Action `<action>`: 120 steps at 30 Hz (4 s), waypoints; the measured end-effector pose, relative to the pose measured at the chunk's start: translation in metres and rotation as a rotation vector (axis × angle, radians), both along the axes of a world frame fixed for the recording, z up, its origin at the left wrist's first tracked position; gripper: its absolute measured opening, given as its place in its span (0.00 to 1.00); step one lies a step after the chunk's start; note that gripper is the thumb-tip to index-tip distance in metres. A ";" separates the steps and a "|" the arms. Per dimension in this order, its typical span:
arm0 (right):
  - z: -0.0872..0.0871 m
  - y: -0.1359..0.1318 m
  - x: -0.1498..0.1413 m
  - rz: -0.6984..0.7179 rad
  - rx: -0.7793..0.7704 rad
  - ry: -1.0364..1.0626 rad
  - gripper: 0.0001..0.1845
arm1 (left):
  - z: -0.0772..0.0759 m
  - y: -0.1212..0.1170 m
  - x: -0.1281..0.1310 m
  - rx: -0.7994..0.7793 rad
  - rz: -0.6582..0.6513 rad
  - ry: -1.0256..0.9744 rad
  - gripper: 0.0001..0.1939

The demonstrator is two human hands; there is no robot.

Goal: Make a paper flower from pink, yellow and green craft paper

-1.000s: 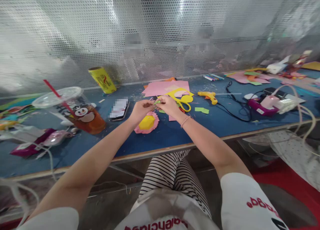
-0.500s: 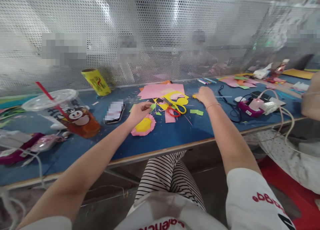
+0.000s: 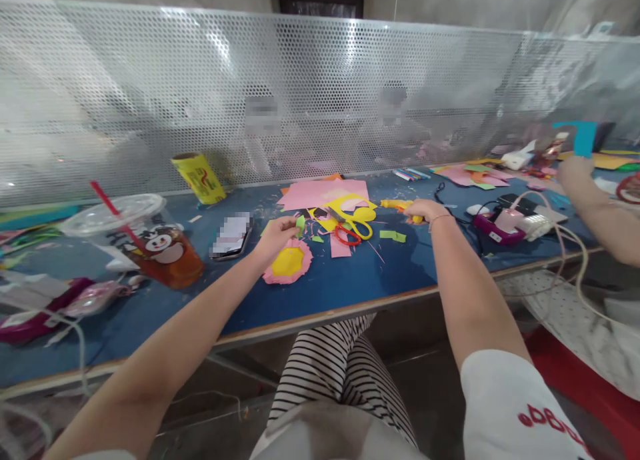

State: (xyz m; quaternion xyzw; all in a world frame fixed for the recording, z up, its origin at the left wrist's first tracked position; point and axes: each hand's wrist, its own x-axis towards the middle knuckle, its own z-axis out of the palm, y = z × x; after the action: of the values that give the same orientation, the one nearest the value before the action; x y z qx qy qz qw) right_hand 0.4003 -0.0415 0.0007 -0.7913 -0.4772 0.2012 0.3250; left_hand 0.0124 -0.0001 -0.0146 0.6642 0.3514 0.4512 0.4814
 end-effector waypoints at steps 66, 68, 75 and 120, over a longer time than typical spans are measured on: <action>-0.023 0.007 -0.162 0.186 0.581 -0.636 0.26 | 0.005 0.009 -0.010 -0.135 0.200 -0.206 0.11; -0.023 0.008 -0.162 0.187 0.572 -0.653 0.25 | 0.003 0.009 -0.010 -0.128 0.196 -0.213 0.11; -0.026 0.011 -0.162 0.223 0.521 -0.734 0.21 | 0.001 0.009 -0.009 -0.120 0.175 -0.232 0.13; -0.022 0.018 -0.122 -0.008 0.430 -0.512 0.33 | 0.003 0.012 -0.012 -0.155 0.183 -0.280 0.10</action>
State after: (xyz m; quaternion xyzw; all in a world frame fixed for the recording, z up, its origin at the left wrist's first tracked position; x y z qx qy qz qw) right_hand 0.2781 -0.0237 -0.0208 -0.7314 -0.5719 -0.1104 0.3548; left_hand 0.0004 0.0118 -0.0116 0.5211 0.3735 0.5526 0.5325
